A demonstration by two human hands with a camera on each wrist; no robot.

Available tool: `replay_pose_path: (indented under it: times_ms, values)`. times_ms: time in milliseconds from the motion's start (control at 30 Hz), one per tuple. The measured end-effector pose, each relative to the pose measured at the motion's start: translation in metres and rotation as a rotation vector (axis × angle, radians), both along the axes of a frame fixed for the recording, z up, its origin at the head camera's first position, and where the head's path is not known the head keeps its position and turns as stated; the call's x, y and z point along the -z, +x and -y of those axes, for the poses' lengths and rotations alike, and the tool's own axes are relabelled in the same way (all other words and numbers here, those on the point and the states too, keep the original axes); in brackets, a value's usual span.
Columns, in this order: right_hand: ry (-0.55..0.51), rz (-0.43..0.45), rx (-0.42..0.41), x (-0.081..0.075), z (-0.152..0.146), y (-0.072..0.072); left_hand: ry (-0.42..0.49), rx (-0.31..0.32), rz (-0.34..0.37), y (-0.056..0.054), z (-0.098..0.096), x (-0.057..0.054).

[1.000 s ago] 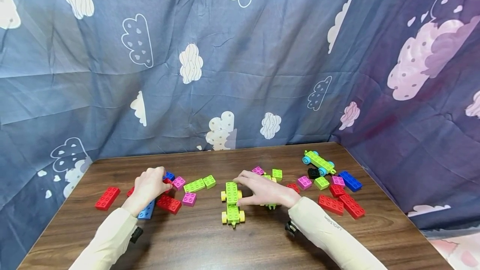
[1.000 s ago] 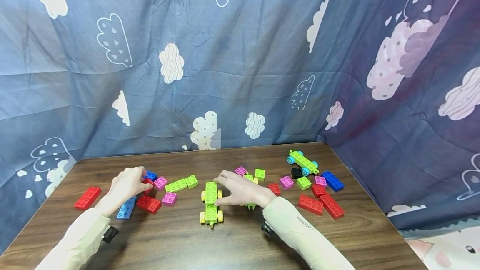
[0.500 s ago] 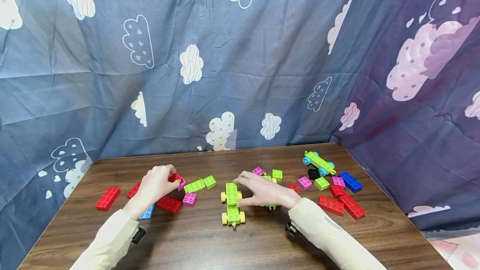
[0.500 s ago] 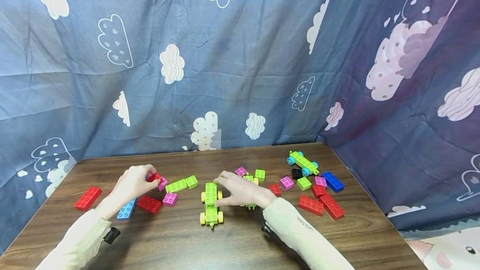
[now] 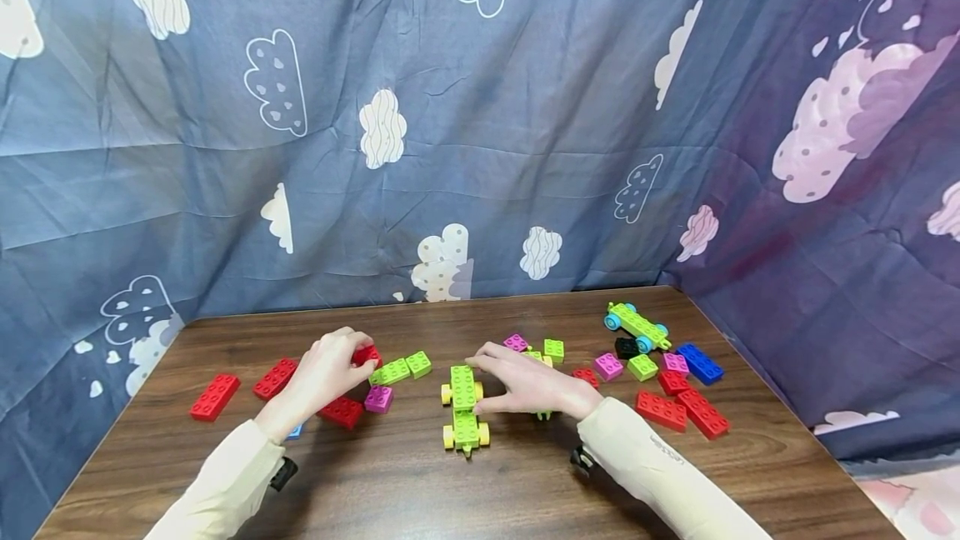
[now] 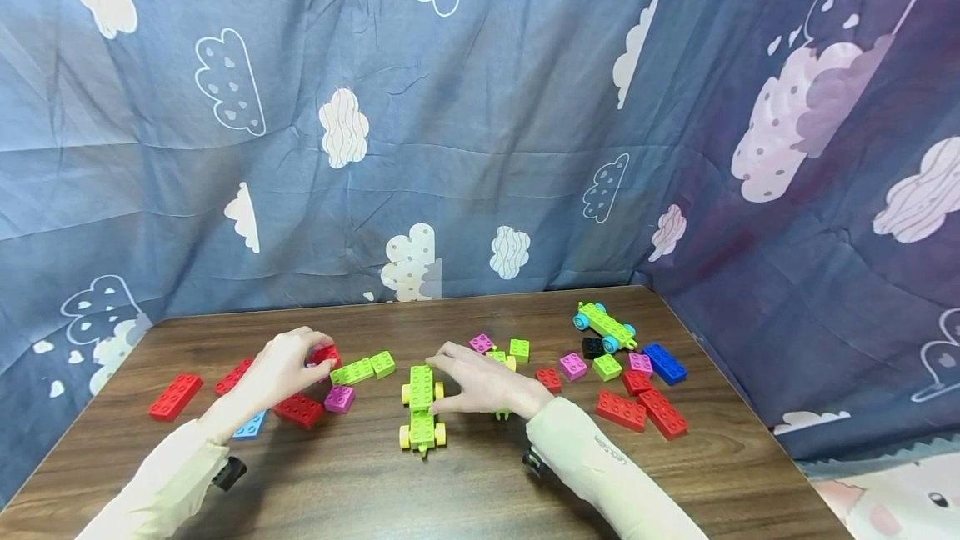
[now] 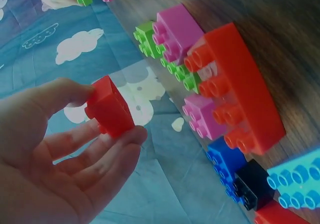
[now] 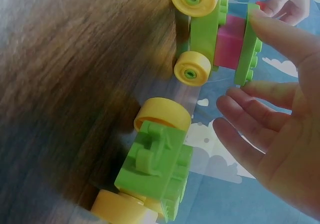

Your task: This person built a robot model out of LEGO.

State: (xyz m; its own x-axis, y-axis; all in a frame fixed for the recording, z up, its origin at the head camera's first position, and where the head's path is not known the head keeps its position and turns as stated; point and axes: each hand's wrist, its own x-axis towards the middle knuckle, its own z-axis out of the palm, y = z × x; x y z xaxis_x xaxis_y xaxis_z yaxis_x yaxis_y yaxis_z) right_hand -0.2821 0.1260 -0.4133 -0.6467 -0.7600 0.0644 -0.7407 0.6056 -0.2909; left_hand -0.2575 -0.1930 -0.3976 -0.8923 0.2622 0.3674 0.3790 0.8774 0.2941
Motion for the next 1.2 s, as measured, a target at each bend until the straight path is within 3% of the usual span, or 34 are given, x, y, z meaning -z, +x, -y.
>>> replay_pose_path:
  times_ms: [167,433,700,900,1200]
  values:
    - [-0.005,0.009,0.01,0.0,-0.003,0.003,0.006,0.06,0.008,-0.001,-0.006,0.0]
    - [0.015,-0.023,0.006,0.007,-0.009,0.004,-0.014,0.097,0.029,-0.002,-0.016,0.002]
    - [0.058,0.001,0.009,0.009,-0.011,0.005,0.007,0.166,0.003,-0.002,-0.026,0.004]
    - [0.063,-0.009,-0.016,0.011,-0.01,0.005,0.043,0.184,0.041,-0.002,-0.039,0.004]
    - [0.077,-0.006,-0.007,0.012,-0.009,0.007,0.077,0.256,0.022,-0.006,-0.06,0.003]
